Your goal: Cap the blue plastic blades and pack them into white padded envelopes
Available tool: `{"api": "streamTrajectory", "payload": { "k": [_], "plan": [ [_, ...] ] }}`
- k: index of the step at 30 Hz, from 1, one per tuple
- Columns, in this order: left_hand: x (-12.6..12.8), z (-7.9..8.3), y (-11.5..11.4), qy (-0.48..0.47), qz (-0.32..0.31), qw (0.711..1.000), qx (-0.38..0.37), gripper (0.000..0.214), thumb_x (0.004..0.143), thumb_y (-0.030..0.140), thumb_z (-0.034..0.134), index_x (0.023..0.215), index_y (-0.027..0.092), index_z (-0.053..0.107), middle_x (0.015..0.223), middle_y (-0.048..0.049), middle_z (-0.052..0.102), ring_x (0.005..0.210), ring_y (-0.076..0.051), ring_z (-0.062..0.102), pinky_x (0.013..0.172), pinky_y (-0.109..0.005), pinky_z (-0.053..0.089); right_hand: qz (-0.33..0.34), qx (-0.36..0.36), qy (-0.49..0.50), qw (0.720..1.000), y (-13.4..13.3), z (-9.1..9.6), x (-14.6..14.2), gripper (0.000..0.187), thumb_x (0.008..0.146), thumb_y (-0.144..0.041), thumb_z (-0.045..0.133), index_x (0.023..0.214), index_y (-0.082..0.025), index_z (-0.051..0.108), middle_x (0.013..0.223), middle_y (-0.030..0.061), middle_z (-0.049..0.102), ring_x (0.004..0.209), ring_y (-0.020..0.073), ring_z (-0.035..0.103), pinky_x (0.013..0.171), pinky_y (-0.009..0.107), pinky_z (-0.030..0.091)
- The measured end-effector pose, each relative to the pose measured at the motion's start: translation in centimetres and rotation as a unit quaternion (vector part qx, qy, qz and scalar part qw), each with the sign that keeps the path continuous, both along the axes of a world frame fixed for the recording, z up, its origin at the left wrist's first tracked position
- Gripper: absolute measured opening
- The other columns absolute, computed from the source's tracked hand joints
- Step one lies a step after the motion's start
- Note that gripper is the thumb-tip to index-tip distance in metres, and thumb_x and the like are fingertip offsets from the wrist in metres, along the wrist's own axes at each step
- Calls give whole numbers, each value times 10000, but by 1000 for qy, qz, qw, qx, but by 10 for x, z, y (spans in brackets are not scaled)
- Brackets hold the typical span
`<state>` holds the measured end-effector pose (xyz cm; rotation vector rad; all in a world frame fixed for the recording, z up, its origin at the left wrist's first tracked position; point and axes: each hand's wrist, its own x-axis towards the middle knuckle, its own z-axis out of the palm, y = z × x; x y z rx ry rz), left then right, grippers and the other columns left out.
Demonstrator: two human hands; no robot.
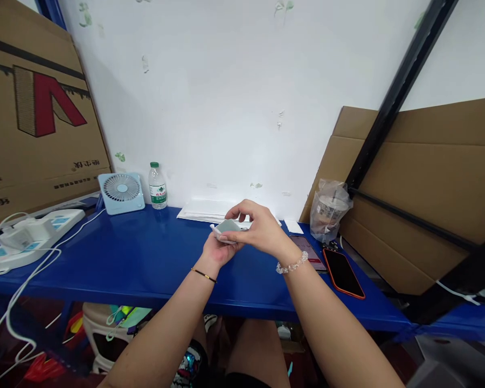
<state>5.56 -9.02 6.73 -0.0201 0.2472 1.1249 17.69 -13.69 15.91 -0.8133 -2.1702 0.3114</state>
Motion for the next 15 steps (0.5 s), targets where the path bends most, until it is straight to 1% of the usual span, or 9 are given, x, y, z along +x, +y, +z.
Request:
{"api": "streamTrajectory", "payload": {
  "k": [3,5,7,9,12,13,15],
  "plan": [
    [0,-1,-2,-9,-4,1000,11,250,767,192,379,967,155,524,854,-104,603,761,-256,627,615,-409,528,-8,12,26,1000,-1,-4,2,189,740,-376,680,799,-204,629,799,18,600,746,153,528,646,281,406],
    [0,-2,-2,-10,-7,1000,17,264,770,207,383,986,149,522,882,-114,609,765,-259,628,627,-416,528,2,16,24,1000,-1,-7,2,164,785,-355,638,741,-198,624,773,18,583,732,148,531,644,278,414],
    [0,-3,-3,1,-10,1000,21,269,772,237,395,988,145,527,885,-120,612,754,-264,626,616,-411,520,27,18,-1,999,-2,-9,4,146,799,-340,625,754,-202,637,802,25,581,764,153,542,679,287,434],
    [-1,-5,-4,19,-3,1000,20,279,788,276,389,981,137,534,863,-120,614,734,-261,622,608,-398,509,55,26,-43,997,-5,-10,8,130,768,-341,660,800,-216,656,894,40,588,850,175,548,738,311,449],
    [-7,-5,-10,33,-3,999,10,366,820,365,359,1005,102,534,851,-132,618,726,-252,617,611,-373,496,81,37,-88,992,-14,-12,15,95,759,-311,671,799,-225,670,1017,53,582,936,190,544,775,321,458],
    [-9,-5,-13,31,-9,999,12,392,820,390,362,1016,95,531,852,-132,621,724,-247,615,611,-364,494,83,32,-89,992,-17,-13,16,78,785,-297,642,792,-224,670,1017,51,587,925,183,550,769,315,460],
    [-12,-4,-18,15,-20,999,36,401,806,408,393,1025,103,533,859,-121,630,732,-241,618,623,-356,494,81,5,-72,994,-20,-18,17,113,840,-275,572,803,-217,660,942,43,614,851,164,567,735,300,463]
  ]
}}
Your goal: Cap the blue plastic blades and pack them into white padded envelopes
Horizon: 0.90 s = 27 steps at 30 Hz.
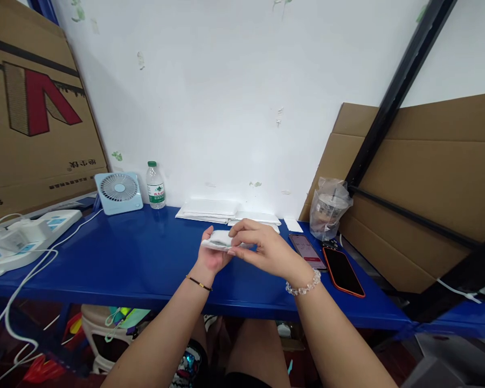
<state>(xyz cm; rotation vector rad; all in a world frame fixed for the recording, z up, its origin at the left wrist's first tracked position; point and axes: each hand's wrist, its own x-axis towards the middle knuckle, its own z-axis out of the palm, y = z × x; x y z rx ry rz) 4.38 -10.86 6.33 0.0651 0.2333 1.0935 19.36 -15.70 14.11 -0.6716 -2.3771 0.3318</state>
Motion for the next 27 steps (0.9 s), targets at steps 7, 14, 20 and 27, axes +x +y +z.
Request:
{"api": "streamTrajectory", "payload": {
  "k": [7,14,20,27],
  "plan": [
    [0,-1,-4,-5,39,999,5,289,786,339,442,939,117,548,811,-92,629,709,-219,624,658,-347,505,-77,-18,64,995,12,-27,-12,107,843,-285,567,853,-210,644,853,40,640,784,173,579,685,295,451],
    [-6,1,-3,31,73,993,-88,239,808,345,414,878,137,508,705,-66,584,599,-196,593,531,-320,486,-92,214,-71,970,6,-44,-18,185,859,-333,546,978,-228,640,899,80,639,866,223,549,782,380,399],
    [2,-2,6,49,22,999,6,365,792,513,465,970,197,510,934,-91,612,858,-247,623,776,-507,488,-219,132,136,957,41,-62,15,171,862,-290,532,945,-211,659,782,53,619,716,176,553,651,291,430],
    [-14,-17,68,181,-14,982,44,143,760,226,576,889,191,526,1041,-84,598,991,-227,608,798,-361,498,-268,-195,585,740,177,-82,108,225,653,-317,728,739,-171,580,634,-6,595,565,135,550,514,265,478]
  ]
}}
